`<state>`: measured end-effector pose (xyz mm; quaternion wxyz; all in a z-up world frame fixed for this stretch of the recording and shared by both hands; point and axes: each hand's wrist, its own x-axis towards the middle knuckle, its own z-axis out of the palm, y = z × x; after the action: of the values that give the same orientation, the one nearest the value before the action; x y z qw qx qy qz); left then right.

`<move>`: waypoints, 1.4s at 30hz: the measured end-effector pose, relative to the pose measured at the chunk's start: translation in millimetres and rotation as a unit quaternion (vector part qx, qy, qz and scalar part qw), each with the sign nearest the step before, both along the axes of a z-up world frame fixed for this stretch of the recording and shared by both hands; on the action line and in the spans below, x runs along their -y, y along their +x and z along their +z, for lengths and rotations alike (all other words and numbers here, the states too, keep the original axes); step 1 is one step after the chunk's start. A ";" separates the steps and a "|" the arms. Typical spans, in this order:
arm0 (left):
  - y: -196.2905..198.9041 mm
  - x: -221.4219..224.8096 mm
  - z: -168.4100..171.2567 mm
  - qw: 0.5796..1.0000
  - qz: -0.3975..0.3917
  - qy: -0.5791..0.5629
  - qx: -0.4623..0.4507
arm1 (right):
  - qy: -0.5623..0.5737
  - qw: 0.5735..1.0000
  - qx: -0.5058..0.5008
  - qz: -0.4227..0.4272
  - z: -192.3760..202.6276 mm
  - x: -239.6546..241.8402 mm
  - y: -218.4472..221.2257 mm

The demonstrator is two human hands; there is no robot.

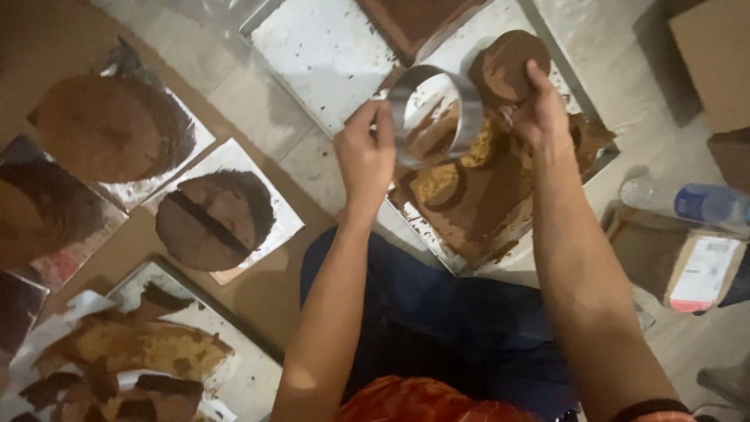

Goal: Using a circular metal mold to cut uniform pieces from a sheet of cake and arranging them.

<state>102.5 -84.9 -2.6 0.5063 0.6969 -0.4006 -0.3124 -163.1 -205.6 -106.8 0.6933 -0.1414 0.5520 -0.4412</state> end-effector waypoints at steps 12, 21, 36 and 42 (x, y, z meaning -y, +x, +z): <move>-0.8 1.5 -0.9 0.999 -0.005 0.016 -0.028 | -0.033 0.993 -0.113 0.003 -15.0 9.5 -10.8; 1.2 1.4 4.3 1.000 -0.011 0.003 -0.016 | -0.136 0.772 -0.615 0.084 -41.5 3.6 -32.8; -6.0 -0.6 -24.4 0.985 -0.062 -0.016 0.161 | -0.260 0.775 -0.570 0.085 32.0 -52.5 -28.4; -58.9 -12.0 -43.5 0.916 -0.266 0.132 0.270 | -0.081 0.957 -0.249 0.124 59.7 -185.4 -25.6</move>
<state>43.6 -72.8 -46.1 0.1803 0.6831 -0.6474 -0.2859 -188.7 -20.2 -47.2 0.5696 -0.3694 0.6477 -0.3458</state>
